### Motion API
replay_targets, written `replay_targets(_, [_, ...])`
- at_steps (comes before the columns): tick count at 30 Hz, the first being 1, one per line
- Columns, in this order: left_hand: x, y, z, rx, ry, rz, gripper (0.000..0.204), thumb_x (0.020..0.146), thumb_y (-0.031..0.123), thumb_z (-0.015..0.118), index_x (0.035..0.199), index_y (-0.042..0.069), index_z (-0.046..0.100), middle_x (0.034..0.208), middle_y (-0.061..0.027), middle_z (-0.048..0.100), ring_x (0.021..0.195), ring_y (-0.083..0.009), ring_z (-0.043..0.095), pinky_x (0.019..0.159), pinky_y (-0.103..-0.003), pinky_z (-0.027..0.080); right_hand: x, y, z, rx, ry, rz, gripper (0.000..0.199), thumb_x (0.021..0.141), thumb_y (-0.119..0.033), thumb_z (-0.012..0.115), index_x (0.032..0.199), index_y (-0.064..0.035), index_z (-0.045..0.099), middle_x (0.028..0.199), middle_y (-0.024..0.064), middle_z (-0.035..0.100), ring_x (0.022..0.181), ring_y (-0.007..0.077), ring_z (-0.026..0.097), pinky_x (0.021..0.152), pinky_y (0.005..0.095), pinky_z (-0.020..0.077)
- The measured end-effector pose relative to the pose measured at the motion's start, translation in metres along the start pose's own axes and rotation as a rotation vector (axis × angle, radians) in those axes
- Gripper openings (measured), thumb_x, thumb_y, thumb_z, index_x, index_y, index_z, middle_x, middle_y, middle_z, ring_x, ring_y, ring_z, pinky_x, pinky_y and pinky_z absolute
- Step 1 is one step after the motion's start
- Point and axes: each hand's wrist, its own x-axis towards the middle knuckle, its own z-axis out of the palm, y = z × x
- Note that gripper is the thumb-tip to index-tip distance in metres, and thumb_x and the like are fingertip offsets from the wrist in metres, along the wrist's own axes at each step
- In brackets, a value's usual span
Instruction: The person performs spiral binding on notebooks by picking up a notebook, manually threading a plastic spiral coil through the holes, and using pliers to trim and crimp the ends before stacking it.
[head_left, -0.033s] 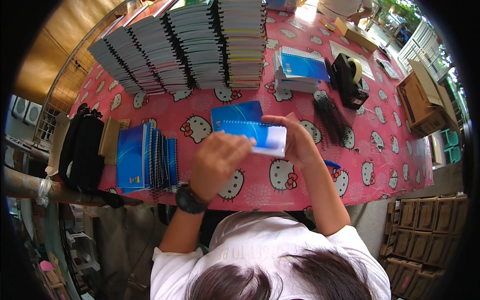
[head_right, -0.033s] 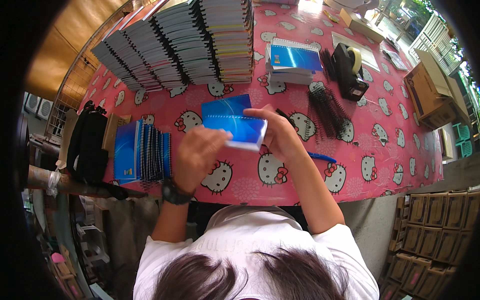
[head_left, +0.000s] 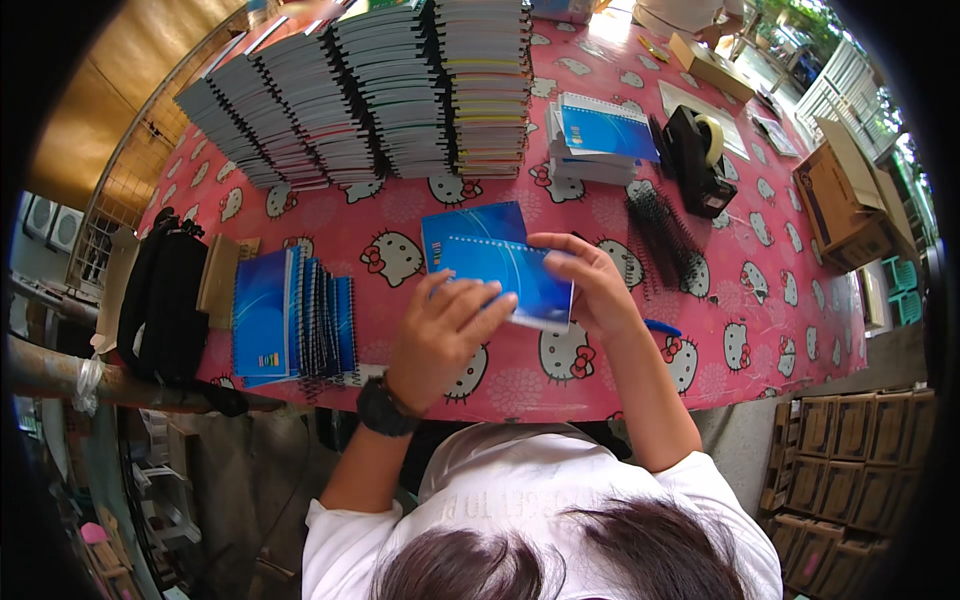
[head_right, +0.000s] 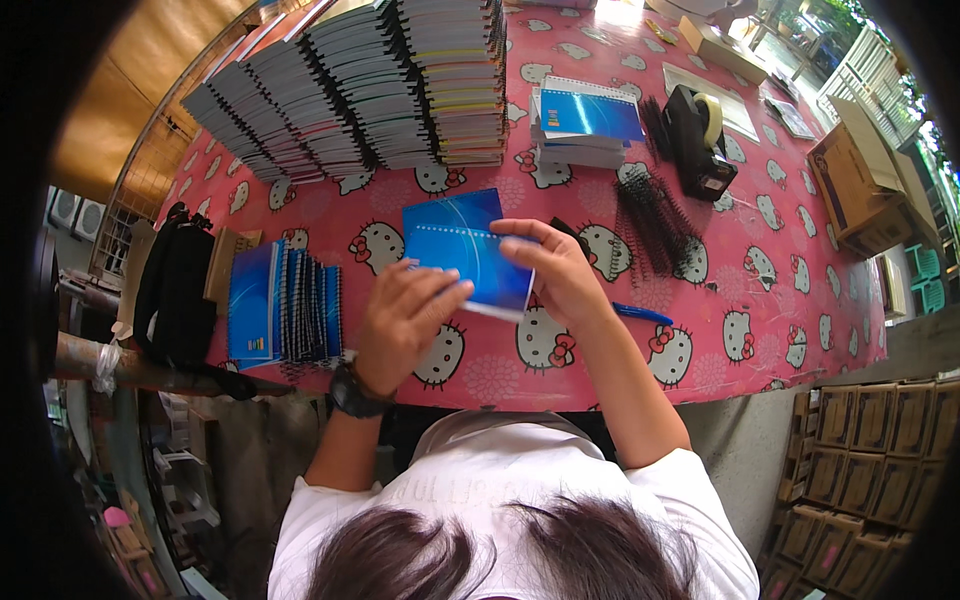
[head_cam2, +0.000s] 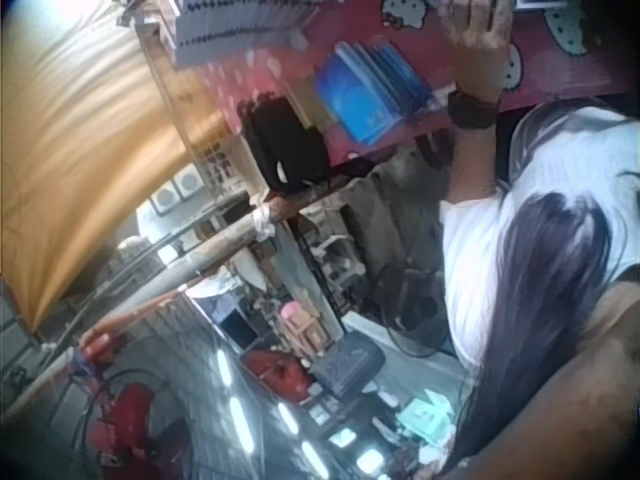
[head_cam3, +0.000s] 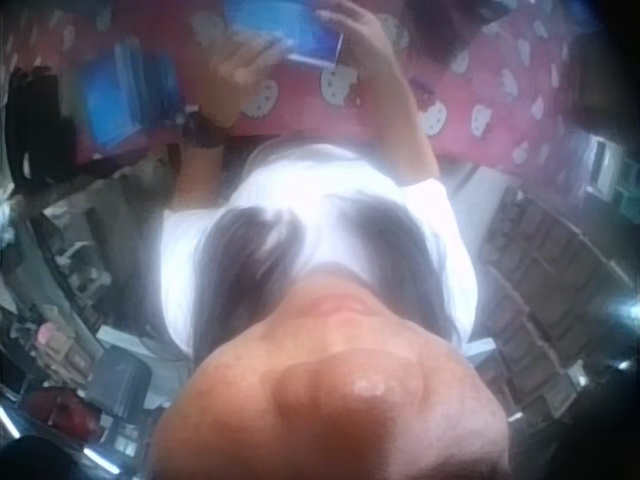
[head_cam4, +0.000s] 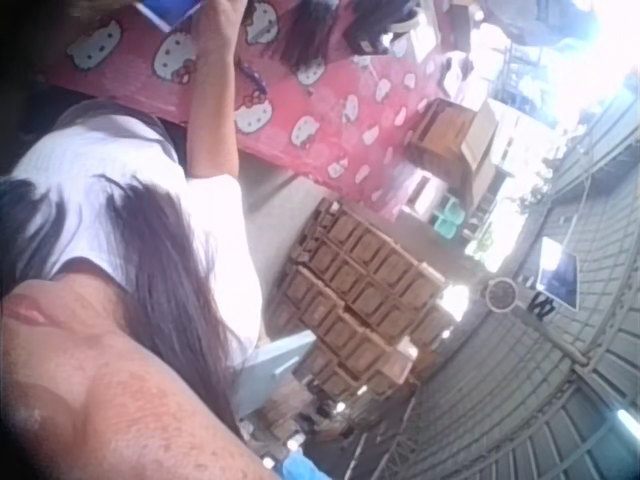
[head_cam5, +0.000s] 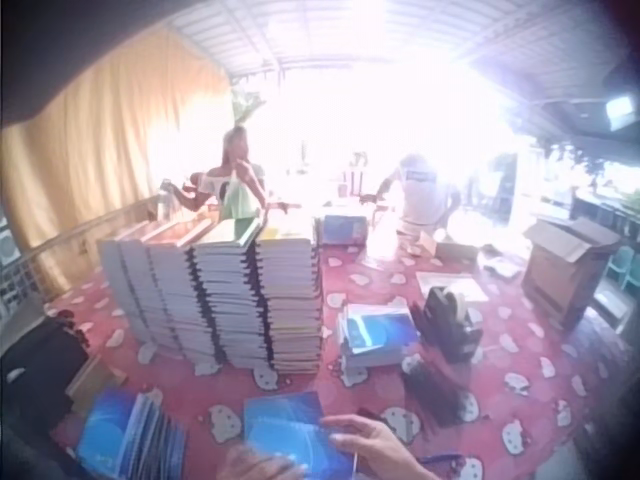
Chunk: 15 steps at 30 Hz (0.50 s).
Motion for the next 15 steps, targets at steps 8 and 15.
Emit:
replay_targets(8, [-0.040, 0.009, 0.030, -0.914, 0.366, -0.727, 0.059, 0.083, 0.003, 0.066, 0.136, 0.005, 0.040, 0.124, -0.0119, 0.052, 0.114, -0.0210, 0.051, 0.100, -0.035, 0.038, -0.028, 0.042, 0.020, -0.698, -0.056, -0.495, 0.042, 0.084, 0.011, 0.059, 0.123, -0.0023, 0.053, 0.109, 0.0089, 0.065, 0.103, 0.0147, 0.060, 0.090, 0.0260, 0.0458])
replay_targets(15, [-0.055, 0.033, 0.050, -1.059, 0.347, -0.951, 0.032, 0.085, -0.002, 0.061, 0.114, 0.005, 0.050, 0.102, -0.0065, 0.055, 0.093, -0.0132, 0.055, 0.082, -0.028, 0.046, -0.035, 0.070, 0.027, -0.605, 0.130, -0.490, 0.033, 0.081, 0.004, 0.065, 0.113, -0.0028, 0.057, 0.099, 0.0078, 0.062, 0.094, 0.0163, 0.060, 0.080, 0.0265, 0.0480])
